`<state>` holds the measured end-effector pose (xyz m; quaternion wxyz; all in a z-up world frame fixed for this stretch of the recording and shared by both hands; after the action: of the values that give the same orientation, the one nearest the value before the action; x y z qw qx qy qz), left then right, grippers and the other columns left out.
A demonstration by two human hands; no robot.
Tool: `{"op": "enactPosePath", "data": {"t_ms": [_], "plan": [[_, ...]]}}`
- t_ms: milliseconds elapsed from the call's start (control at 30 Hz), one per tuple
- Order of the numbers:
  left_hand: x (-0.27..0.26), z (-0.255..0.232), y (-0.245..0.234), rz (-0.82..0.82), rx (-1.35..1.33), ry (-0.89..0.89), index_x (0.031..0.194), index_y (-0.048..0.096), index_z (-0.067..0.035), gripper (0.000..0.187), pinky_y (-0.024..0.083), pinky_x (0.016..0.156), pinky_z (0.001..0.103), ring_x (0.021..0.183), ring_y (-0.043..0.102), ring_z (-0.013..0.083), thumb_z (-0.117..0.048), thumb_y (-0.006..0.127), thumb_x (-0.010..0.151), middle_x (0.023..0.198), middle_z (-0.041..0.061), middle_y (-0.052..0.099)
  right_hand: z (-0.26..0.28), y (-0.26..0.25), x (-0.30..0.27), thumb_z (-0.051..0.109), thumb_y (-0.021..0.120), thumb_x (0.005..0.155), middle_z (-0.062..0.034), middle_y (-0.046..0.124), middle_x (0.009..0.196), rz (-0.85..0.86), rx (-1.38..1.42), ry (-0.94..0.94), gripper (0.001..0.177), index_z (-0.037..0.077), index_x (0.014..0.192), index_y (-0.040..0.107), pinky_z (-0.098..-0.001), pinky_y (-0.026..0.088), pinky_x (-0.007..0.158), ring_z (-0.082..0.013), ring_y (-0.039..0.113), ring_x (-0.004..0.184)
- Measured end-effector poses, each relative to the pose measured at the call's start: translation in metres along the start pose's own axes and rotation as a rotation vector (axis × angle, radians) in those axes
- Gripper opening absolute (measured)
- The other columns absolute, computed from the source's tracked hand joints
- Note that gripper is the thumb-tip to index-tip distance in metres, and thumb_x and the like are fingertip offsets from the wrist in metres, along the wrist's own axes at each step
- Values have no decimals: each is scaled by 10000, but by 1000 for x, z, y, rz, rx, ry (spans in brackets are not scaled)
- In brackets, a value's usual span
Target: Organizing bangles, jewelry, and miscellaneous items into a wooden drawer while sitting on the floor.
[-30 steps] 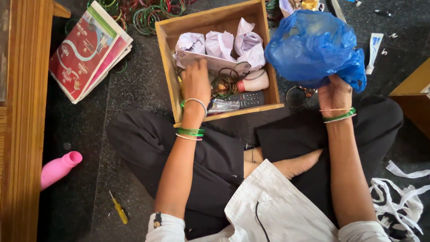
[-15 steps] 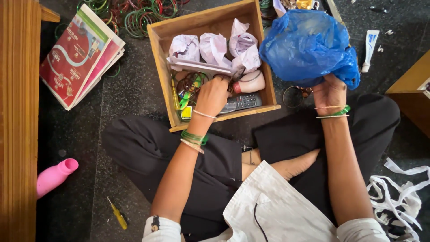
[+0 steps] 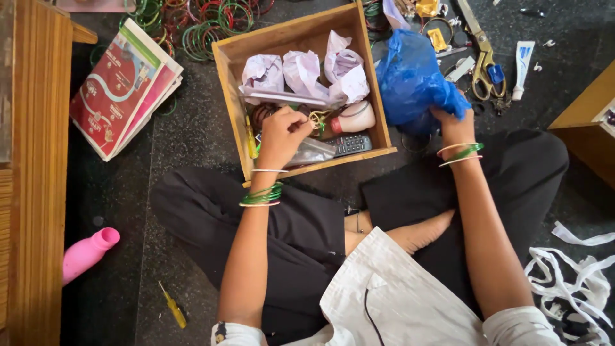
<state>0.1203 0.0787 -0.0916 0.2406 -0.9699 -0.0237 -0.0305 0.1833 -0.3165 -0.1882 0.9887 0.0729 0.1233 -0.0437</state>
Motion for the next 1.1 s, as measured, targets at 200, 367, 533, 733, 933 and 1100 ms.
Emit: {"op": "enactPosePath", "data": {"t_ms": [200,367,533,733,933,1100], "plan": [[-14,33,4,88,-459,-244,956,741,30,162,474,662,254,728,601,88,-132,731,943,850,12,624,109,46,-64,-37,733,770,-241,616,1228,-128,-1004,-328,622,8,1362,546,-528,445,1005,-393,570,1122],[-16,33,10,196,-778,-378,1055,728,30,185,541,774,226,838,670,77,-139,680,995,952,14,721,189,139,-140,-131,663,721,-358,515,1341,-246,-1283,-722,712,-10,1409,528,-541,342,1068,-504,452,1216],[-17,21,10,273,-857,-382,1100,738,17,212,527,767,221,860,676,75,-155,666,1000,974,6,723,131,241,-139,106,812,862,-132,694,1119,444,-619,-578,560,40,1361,567,-349,599,819,-253,712,953],[-15,13,-3,233,-764,-288,1068,721,15,210,526,758,205,826,649,41,-179,667,1008,938,-27,714,55,267,-96,220,858,910,-164,685,800,472,-950,-336,328,-2,1067,676,-398,494,663,-284,641,689],[-8,38,-21,53,-360,-254,982,759,-14,196,496,677,238,712,623,58,-184,662,996,775,6,721,111,257,-100,140,805,816,-147,693,760,507,-874,-482,176,11,924,752,-385,506,626,-266,673,657],[-15,24,-31,-78,-54,-177,980,736,-4,186,530,695,283,703,666,127,-184,695,959,781,86,724,170,266,-121,98,766,863,-141,717,831,561,-856,-589,154,15,992,759,-360,539,660,-261,713,728]]}}
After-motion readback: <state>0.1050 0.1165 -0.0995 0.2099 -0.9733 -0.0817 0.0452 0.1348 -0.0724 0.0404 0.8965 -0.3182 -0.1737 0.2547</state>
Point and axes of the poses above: each hand's wrist, its own x-axis towards the middle knuckle, its own y-axis out of the palm, z = x × y, the point moved 8 cm from there along x, towards the middle knuckle
